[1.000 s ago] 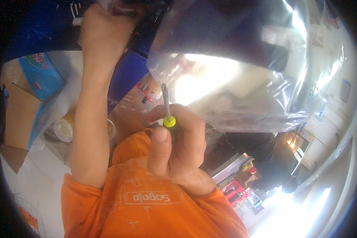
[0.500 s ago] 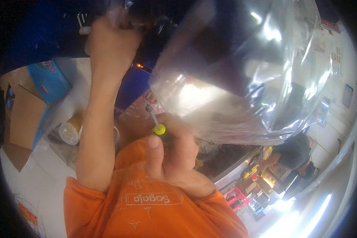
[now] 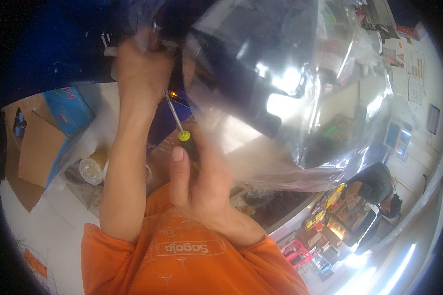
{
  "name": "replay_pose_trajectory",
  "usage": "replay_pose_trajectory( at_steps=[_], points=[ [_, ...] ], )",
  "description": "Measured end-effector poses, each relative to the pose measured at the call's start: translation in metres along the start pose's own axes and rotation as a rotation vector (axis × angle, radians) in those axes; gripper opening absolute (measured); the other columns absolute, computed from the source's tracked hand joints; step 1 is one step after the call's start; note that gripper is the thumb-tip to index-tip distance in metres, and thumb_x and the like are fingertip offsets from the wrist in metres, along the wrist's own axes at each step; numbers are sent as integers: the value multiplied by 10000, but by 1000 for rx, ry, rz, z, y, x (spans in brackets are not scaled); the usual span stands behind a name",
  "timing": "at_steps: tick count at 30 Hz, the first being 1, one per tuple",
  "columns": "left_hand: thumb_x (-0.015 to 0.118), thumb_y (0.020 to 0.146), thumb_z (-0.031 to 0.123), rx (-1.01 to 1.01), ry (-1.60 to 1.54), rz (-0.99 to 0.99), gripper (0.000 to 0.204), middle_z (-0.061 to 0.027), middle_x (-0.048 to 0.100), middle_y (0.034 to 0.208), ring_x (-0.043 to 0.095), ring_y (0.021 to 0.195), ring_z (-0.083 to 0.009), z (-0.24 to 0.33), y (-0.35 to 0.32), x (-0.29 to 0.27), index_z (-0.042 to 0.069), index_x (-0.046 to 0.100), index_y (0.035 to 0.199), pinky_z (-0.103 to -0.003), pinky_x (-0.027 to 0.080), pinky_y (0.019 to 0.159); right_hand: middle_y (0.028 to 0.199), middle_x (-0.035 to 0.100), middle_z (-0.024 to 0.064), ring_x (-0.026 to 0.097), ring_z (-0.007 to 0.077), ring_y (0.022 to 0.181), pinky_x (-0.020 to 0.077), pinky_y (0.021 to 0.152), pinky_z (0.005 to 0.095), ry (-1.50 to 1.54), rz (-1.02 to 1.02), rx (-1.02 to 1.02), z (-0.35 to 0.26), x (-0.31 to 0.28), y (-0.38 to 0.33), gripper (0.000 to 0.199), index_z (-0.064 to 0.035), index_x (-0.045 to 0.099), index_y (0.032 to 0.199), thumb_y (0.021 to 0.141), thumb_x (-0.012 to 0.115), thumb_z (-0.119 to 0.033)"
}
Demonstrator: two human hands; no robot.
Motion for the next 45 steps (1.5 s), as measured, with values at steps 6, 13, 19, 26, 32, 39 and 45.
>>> replay_pose_trajectory(
  at_steps=[6,13,19,26,32,39,45],
  points=[
    [670,694,66,20,89,4,94,-236,649,765,637,793,-433,-4,1,2,4,625,748,-435,495,713,891,583,81,503,80,776,404,688,201,12,-13,28,2,-5,-5,242,80,469,1185,997,434,-69],
    [675,683,41,20,45,43,97,-235,650,764,643,803,-427,-2,-1,-1,1,622,755,-426,496,718,878,586,81,498,76,762,398,673,200,74,16,20,6,-8,-9,232,77,473,1167,995,441,-77],
    [671,693,38,46,67,68,97,-235,657,780,645,812,-428,1,-1,0,-1,630,771,-432,497,730,882,593,83,504,77,768,406,685,205,74,-10,11,7,-11,-5,234,76,469,1166,994,440,-79],
    [747,729,173,6,244,31,193,-230,679,819,657,831,-418,3,-1,1,14,680,815,-456,512,765,910,594,109,527,99,778,429,701,226,8,-29,-48,10,-21,-4,244,76,468,1157,991,451,-103],
    [762,748,231,-37,354,21,238,-245,678,812,664,796,-423,8,-2,-3,4,702,787,-458,528,748,925,597,111,528,109,761,416,659,230,125,-40,15,15,-31,0,255,56,476,1163,992,465,-133],
    [768,745,251,-48,398,1,271,-249,679,811,674,791,-415,0,-3,-1,-9,697,773,-459,534,745,822,607,86,372,15,557,310,531,173,125,-31,-15,18,-42,6,226,51,494,1105,987,467,-140],
    [718,758,227,-145,257,-118,323,-285,667,920,651,933,-420,-9,-3,9,-62,675,897,-446,506,851,829,612,97,369,13,552,294,513,168,128,-46,-59,21,-45,3,208,48,490,1070,988,461,-141]
  ],
)
Point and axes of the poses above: each hand's wrist, its own y-axis towards the middle knuckle, its own x-axis out of the palm, z = x × y, the point moved 7 cm from there along y, towards the middle knuckle
